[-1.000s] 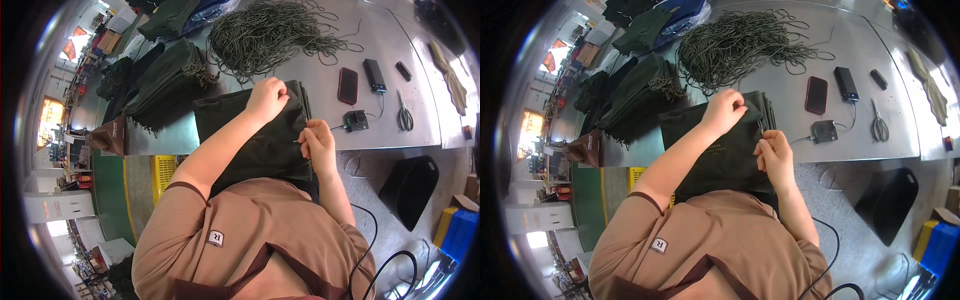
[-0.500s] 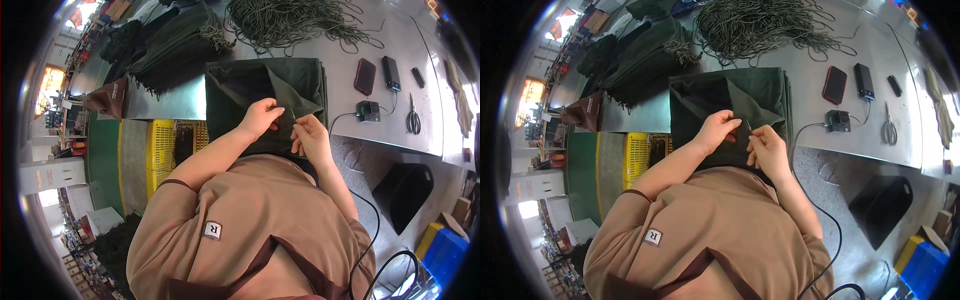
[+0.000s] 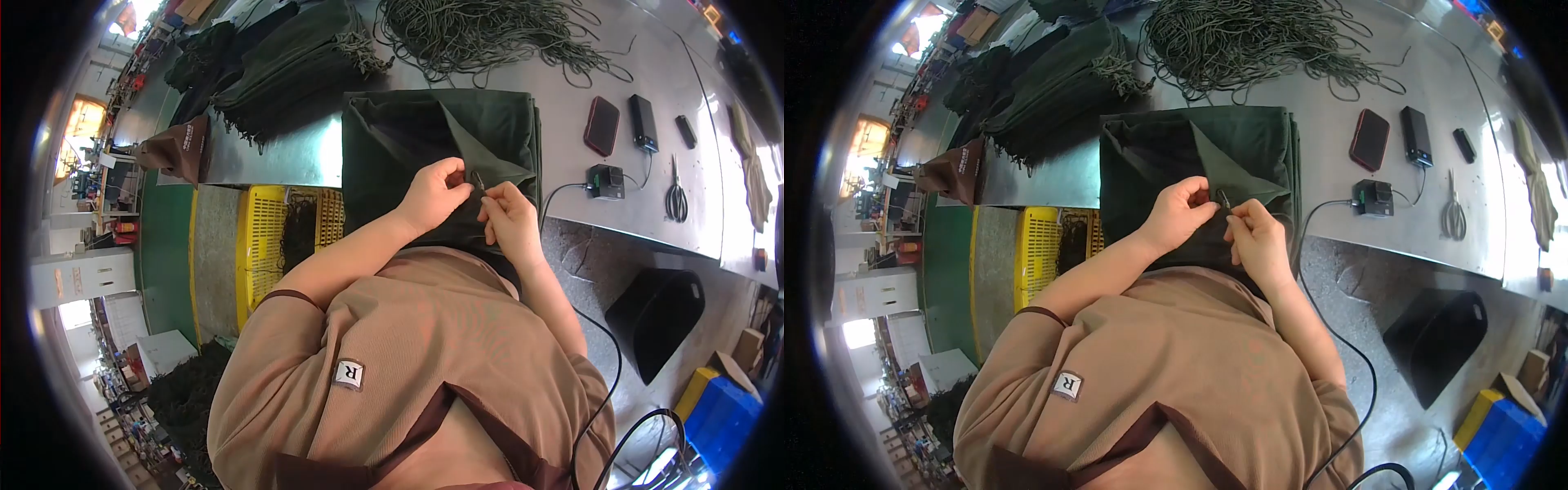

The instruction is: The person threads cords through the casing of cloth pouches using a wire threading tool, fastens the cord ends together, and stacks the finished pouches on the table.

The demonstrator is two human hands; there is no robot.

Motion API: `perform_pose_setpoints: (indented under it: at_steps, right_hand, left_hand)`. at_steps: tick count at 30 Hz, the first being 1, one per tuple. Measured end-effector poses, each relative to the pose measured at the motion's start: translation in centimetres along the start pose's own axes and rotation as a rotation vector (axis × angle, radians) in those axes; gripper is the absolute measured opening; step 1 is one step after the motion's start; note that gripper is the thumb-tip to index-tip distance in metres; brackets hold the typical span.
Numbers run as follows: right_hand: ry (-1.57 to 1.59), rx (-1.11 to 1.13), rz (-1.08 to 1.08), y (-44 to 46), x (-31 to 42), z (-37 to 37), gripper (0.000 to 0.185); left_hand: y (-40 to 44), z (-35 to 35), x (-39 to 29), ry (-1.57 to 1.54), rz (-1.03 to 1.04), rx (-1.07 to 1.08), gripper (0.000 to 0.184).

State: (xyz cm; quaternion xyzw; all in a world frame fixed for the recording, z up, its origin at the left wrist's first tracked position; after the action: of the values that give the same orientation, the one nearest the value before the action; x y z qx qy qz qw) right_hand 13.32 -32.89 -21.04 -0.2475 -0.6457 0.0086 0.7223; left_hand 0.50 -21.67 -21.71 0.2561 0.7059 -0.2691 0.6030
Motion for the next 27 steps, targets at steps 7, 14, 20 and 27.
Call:
perform_pose_setpoints:
  at_steps: [7,14,20,27]
  right_hand:
    - [0.226,0.073,0.077,0.6,-0.7,-0.2,0.004]
    - [0.343,0.155,0.156,1.5,-1.5,-0.2,0.006]
    - [0.016,-0.031,0.088,0.6,-0.1,-1.2,0.019]
    - [-0.726,-0.323,-0.291,-8.6,-1.9,-6.1,0.033]
  left_hand:
    - [-0.7,0.8,-1.5,0.267,0.134,-0.115,0.016]
    - [-0.3,1.4,0.2,-0.252,-0.166,0.16,0.017]
    - [2.2,1.6,1.7,-0.344,-0.289,-0.008,0.022]
    - [3.9,1.3,2.0,-0.447,-0.375,-0.104,0.024]
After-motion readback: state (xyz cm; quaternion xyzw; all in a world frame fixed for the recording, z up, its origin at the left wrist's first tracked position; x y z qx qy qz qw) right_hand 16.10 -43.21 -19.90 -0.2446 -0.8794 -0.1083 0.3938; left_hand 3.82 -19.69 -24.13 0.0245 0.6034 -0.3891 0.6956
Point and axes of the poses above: each hand's wrist, its own y-axis towards the middle knuckle, its own z-axis out of the palm, x = y × z, the point moved 4 cm from there along y, towards the middle knuckle, and after that the axes turned 5 degrees about z, right-handed, at the moved point
